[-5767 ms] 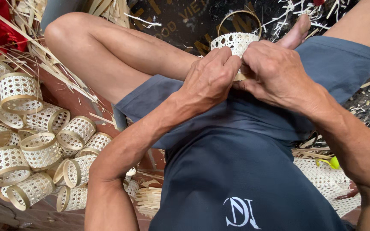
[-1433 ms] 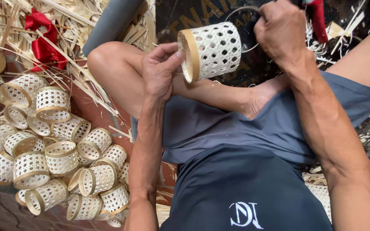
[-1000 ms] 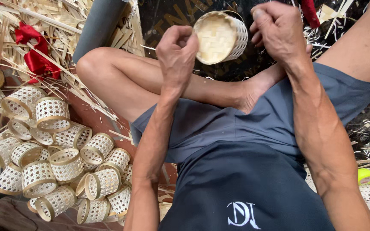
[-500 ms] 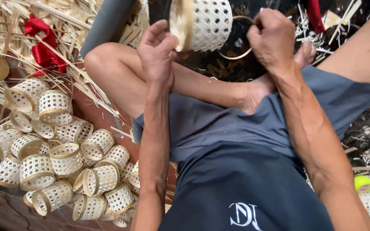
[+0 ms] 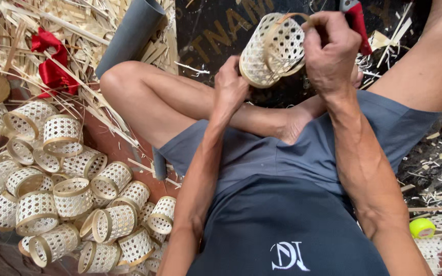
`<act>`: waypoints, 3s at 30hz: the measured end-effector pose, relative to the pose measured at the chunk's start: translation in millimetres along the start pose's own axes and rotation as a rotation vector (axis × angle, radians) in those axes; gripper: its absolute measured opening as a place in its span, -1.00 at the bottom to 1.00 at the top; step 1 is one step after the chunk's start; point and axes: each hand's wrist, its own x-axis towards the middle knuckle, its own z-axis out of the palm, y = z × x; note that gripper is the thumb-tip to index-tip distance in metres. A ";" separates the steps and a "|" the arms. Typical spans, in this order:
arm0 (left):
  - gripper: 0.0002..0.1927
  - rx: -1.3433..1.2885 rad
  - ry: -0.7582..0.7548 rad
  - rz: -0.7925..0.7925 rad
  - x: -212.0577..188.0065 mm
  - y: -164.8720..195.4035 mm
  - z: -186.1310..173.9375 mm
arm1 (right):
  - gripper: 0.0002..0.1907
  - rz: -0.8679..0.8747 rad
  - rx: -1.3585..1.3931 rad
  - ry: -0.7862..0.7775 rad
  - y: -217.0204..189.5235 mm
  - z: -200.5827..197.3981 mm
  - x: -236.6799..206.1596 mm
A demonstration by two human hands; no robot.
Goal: The person sits on the floor and assembles small woven bamboo baskets, pressing and fitting a round woven bamboo base into the open rim of a perforated basket body, then working the rim around the edge to secure the base. Finished baskets are piled beside them.
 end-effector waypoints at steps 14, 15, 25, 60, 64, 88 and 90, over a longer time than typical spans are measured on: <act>-0.58 -0.403 0.090 0.266 -47.7 -3.9 -18.9 | -0.92 -0.240 -0.130 -0.081 -3.8 27.0 -31.0; -0.58 -0.442 0.096 0.229 -49.4 -5.1 -19.3 | -0.90 -0.237 -0.117 -0.098 -4.7 26.4 -32.3; -0.60 -0.270 0.221 0.259 -57.1 -8.8 -27.9 | -0.84 -0.221 -0.094 -0.129 -7.9 33.8 -52.6; -0.73 -0.660 -0.001 0.042 -1.2 -25.9 -38.9 | -0.73 -0.081 0.034 -0.120 -17.3 33.3 -15.8; -0.72 -0.668 -0.052 0.057 -8.0 -28.7 -38.4 | -0.83 0.119 0.132 -0.195 -23.2 25.0 -27.7; -0.35 -0.930 -0.175 0.271 -1.6 -25.5 -39.4 | -0.81 0.194 0.351 -0.185 -7.1 3.9 -31.3; -0.44 -1.001 -0.138 0.240 -4.3 -31.2 -33.9 | -0.83 0.163 0.339 -0.145 -7.3 6.3 -34.0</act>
